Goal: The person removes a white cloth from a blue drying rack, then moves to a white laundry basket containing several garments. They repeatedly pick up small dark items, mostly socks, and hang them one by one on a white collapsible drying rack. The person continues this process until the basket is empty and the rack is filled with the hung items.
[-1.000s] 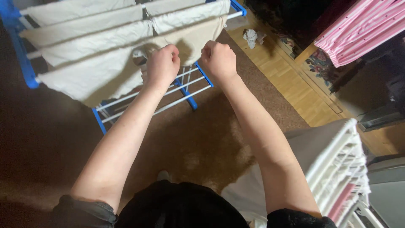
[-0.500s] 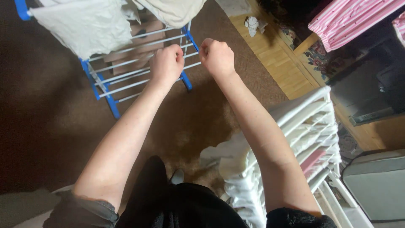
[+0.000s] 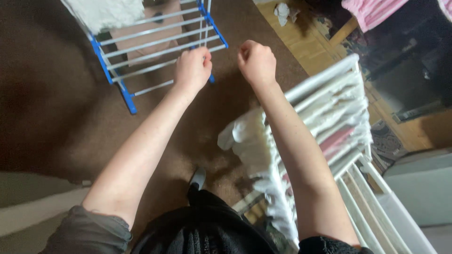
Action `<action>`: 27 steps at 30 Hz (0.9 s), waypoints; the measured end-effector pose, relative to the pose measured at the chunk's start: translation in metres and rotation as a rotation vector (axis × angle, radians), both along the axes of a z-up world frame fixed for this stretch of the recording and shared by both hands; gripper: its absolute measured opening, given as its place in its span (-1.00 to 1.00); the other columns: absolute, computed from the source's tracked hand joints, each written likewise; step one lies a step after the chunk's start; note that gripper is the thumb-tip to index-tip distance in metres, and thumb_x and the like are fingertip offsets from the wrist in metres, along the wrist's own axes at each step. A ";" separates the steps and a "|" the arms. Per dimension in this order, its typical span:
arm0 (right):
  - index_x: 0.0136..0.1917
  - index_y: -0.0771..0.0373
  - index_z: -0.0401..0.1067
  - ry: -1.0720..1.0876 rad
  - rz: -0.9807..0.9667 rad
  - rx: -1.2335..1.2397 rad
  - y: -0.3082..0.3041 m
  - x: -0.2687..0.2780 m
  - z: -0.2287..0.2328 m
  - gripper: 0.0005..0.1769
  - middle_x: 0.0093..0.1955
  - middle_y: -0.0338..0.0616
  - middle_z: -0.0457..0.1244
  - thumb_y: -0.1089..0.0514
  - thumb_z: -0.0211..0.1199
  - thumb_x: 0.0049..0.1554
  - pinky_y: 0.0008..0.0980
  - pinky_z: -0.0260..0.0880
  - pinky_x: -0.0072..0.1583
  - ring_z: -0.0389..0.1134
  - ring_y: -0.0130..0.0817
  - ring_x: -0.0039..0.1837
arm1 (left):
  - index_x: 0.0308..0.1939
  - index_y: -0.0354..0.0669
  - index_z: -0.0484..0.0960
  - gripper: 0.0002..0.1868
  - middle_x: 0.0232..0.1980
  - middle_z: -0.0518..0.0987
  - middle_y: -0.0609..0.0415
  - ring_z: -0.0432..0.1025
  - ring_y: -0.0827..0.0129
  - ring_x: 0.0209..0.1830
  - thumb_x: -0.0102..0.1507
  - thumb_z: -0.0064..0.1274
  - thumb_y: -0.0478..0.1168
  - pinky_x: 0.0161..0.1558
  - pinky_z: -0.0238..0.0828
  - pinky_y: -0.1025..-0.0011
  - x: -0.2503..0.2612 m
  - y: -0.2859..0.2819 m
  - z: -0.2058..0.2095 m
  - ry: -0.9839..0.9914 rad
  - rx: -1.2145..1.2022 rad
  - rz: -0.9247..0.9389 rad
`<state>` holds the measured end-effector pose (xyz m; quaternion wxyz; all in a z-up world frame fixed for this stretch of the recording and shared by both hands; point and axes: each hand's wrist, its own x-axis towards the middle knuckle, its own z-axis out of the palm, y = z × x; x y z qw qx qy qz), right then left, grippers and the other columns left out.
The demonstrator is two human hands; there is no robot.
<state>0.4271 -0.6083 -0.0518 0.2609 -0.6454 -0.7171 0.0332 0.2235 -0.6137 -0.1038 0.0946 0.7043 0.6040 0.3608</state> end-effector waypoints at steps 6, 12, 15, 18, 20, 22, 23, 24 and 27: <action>-0.17 0.03 0.49 0.111 -0.051 0.063 -0.086 0.027 -0.007 -0.83 -0.26 -0.33 0.43 -0.04 0.19 0.14 -0.07 0.36 -0.12 0.41 -0.05 -0.17 | -0.39 0.09 0.61 -0.84 -0.55 0.59 0.14 0.47 -0.07 -0.47 0.15 -0.03 -0.32 -0.27 0.37 0.01 0.045 -0.075 0.016 -0.063 0.051 -0.098; -0.18 0.04 0.44 0.122 -0.084 0.158 -0.172 0.053 0.004 -0.80 -0.49 -0.33 0.27 -0.06 0.17 0.19 -0.17 0.25 -0.28 0.31 -0.17 -0.38 | -0.33 0.01 0.62 -0.84 -0.44 0.64 0.03 0.48 -0.10 -0.38 0.20 -0.06 -0.32 -0.31 0.35 -0.01 0.088 -0.160 0.047 -0.062 -0.046 -0.208; -0.18 0.02 0.45 0.109 -0.136 0.096 -0.211 0.072 0.014 -0.83 -0.47 -0.34 0.30 -0.03 0.15 0.18 -0.17 0.29 -0.22 0.32 -0.17 -0.34 | -0.34 -0.02 0.59 -0.86 -0.47 0.61 -0.05 0.47 -0.18 -0.43 0.20 -0.08 -0.32 -0.40 0.33 -0.04 0.114 -0.181 0.043 0.028 -0.001 -0.224; -0.20 -0.01 0.46 0.071 -0.167 0.135 -0.247 0.098 0.012 -0.83 -0.49 -0.35 0.28 -0.04 0.16 0.17 -0.14 0.30 -0.19 0.34 -0.14 -0.32 | -0.26 0.00 0.64 -0.86 -0.36 0.64 -0.10 0.48 -0.23 -0.32 0.23 -0.05 -0.27 -0.30 0.37 -0.11 0.136 -0.210 0.050 0.045 -0.010 -0.280; -0.19 0.00 0.46 0.068 -0.211 0.117 -0.271 0.113 0.012 -0.82 -0.46 -0.32 0.31 -0.05 0.15 0.17 -0.11 0.31 -0.18 0.36 -0.08 -0.28 | -0.26 0.01 0.64 -0.86 -0.39 0.64 -0.09 0.49 -0.22 -0.33 0.22 -0.05 -0.27 -0.32 0.37 -0.10 0.150 -0.227 0.048 0.059 0.010 -0.307; -0.19 0.01 0.46 0.064 -0.247 0.094 -0.293 0.130 0.009 -0.81 -0.42 -0.28 0.33 -0.06 0.14 0.16 -0.07 0.33 -0.16 0.39 -0.03 -0.23 | -0.25 0.02 0.64 -0.85 -0.42 0.63 -0.08 0.50 -0.20 -0.34 0.21 -0.05 -0.28 -0.34 0.37 -0.08 0.164 -0.246 0.046 0.069 0.027 -0.327; -0.19 0.00 0.48 0.077 -0.265 0.103 -0.303 0.140 0.005 -0.81 -0.43 -0.28 0.34 -0.05 0.16 0.16 -0.07 0.34 -0.15 0.39 -0.04 -0.23 | -0.24 0.03 0.66 -0.83 -0.41 0.65 -0.03 0.51 -0.15 -0.34 0.22 -0.05 -0.26 -0.36 0.37 -0.05 0.172 -0.257 0.045 0.044 -0.012 -0.323; -0.18 0.00 0.51 0.089 -0.284 0.107 -0.314 0.150 0.000 -0.82 -0.43 -0.28 0.35 -0.05 0.17 0.15 -0.07 0.36 -0.13 0.40 -0.05 -0.24 | -0.23 0.05 0.68 -0.82 -0.39 0.67 0.02 0.51 -0.11 -0.34 0.23 -0.05 -0.23 -0.37 0.37 -0.02 0.180 -0.270 0.044 0.018 -0.056 -0.318; -0.16 0.01 0.53 0.065 -0.320 0.119 -0.349 0.181 -0.012 -0.80 -0.38 -0.25 0.38 -0.07 0.17 0.14 -0.05 0.35 -0.15 0.42 -0.03 -0.20 | -0.25 0.01 0.65 -0.81 -0.39 0.66 0.04 0.49 -0.10 -0.35 0.22 -0.10 -0.26 -0.34 0.35 -0.02 0.205 -0.305 0.038 0.004 -0.103 -0.381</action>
